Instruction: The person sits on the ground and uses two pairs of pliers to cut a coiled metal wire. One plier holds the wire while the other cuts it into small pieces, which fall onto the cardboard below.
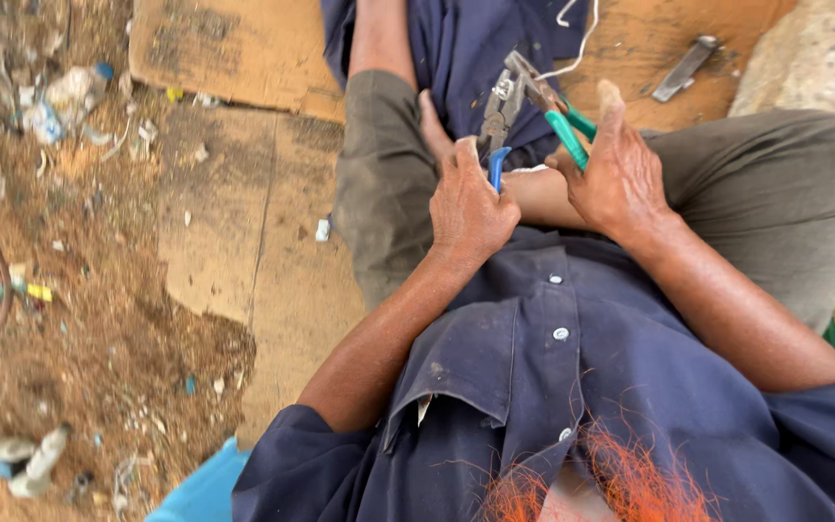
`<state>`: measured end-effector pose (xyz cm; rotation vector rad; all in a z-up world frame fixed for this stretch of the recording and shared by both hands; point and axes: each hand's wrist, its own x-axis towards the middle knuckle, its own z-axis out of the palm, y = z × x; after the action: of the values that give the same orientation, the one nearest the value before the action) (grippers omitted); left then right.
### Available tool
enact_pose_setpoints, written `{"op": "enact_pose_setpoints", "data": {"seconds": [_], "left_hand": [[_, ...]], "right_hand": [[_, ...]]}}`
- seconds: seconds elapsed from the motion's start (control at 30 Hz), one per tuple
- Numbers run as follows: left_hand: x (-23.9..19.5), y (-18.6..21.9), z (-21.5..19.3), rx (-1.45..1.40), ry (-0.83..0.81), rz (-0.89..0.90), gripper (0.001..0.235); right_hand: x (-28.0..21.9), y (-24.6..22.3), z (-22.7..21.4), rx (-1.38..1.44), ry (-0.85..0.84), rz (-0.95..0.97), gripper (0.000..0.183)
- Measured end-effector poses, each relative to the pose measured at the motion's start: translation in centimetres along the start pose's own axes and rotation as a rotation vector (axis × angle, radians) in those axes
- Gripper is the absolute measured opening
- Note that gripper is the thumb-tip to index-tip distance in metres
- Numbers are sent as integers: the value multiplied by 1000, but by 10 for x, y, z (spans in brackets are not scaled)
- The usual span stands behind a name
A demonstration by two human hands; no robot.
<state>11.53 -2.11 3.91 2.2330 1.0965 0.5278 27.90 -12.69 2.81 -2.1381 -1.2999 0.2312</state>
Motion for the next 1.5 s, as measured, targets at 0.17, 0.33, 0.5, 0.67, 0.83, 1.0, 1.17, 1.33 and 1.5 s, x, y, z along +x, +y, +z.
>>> {"op": "enact_pose_setpoints", "data": {"seconds": [0.17, 0.33, 0.5, 0.67, 0.83, 1.0, 1.17, 1.33, 1.5], "left_hand": [[53, 49, 1, 71, 99, 238, 67], [127, 121, 27, 14, 72, 383, 66], [221, 195, 92, 138, 79, 514, 44], [279, 238, 143, 159, 74, 727, 46], [305, 248, 164, 139, -43, 749, 46], [325, 250, 182, 211, -114, 668, 31], [319, 238, 193, 23, -66, 590, 41], [277, 188, 172, -223, -175, 323, 77], [174, 74, 117, -222, -282, 349, 55]], "right_hand": [[41, 41, -36, -114, 161, -29, 52], [89, 97, -99, -201, 287, 72, 44], [134, 160, -161, -197, 262, 176, 30], [161, 213, -181, 85, 289, 413, 36], [169, 226, -183, 314, 308, 526, 31], [178, 227, -182, 558, 357, 552, 27], [185, 251, -182, 806, 293, 538, 15], [147, 269, -157, 1043, 215, 471, 13], [100, 247, -117, 1288, -88, 414, 32]]}}
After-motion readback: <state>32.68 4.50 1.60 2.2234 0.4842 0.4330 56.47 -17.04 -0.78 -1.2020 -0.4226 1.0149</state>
